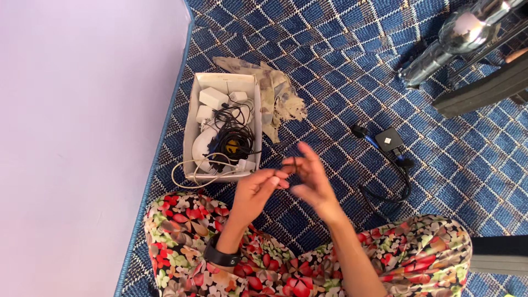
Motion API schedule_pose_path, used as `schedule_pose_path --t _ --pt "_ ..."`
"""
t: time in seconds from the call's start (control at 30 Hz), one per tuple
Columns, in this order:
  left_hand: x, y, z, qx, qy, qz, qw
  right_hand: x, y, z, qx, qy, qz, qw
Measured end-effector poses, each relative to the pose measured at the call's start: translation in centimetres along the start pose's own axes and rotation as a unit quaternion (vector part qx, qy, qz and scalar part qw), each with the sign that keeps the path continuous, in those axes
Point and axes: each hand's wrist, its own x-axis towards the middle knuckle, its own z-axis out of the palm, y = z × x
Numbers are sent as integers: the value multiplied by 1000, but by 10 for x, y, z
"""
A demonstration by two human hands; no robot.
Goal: The person sits on a rug and removes various electronic accessories from a white box, including power adapters, cables, and a power strip. They untangle the cables and place each item on the rug beside the box.
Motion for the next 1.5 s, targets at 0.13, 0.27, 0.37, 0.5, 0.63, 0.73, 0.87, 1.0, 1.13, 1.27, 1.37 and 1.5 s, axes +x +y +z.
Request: schedule_pose_path --t 0.13,0.27,0.37,0.5,0.63,0.73,0.87,1.0,1.13,1.27,1.37,1.5 --pt "5 22 8 233 -50 4 971 3 -16 -11 166 70 57 982" --pt "2 32 6 320 -37 112 940 4 -10 -19 -52 46 83 994" --pt "-3 27 -11 292 29 266 918 4 -10 -23 -235 35 152 960" --pt "-9 26 -24 406 250 311 822 1 -6 -36 -335 -22 132 933" --pt "11 34 -33 597 347 199 695 -4 10 -59 -325 -12 196 925" --pt "20 23 -39 648 265 179 691 -8 32 -70 -280 -2 189 941" --pt "16 -5 -30 564 139 -62 811 -7 50 -62 -112 119 239 957" --pt "7 -14 -14 521 121 121 837 1 37 -18 -58 115 317 940" --pt "-6 -11 5 469 5 323 822 0 22 2 97 69 321 939" --pt "-11 -10 27 463 -13 339 819 2 8 -11 76 62 206 974" --pt "-12 -13 37 509 10 350 786 6 -15 -36 8 129 101 986" --pt "-9 -30 38 504 -11 312 805 5 -61 -89 -226 276 -13 934"
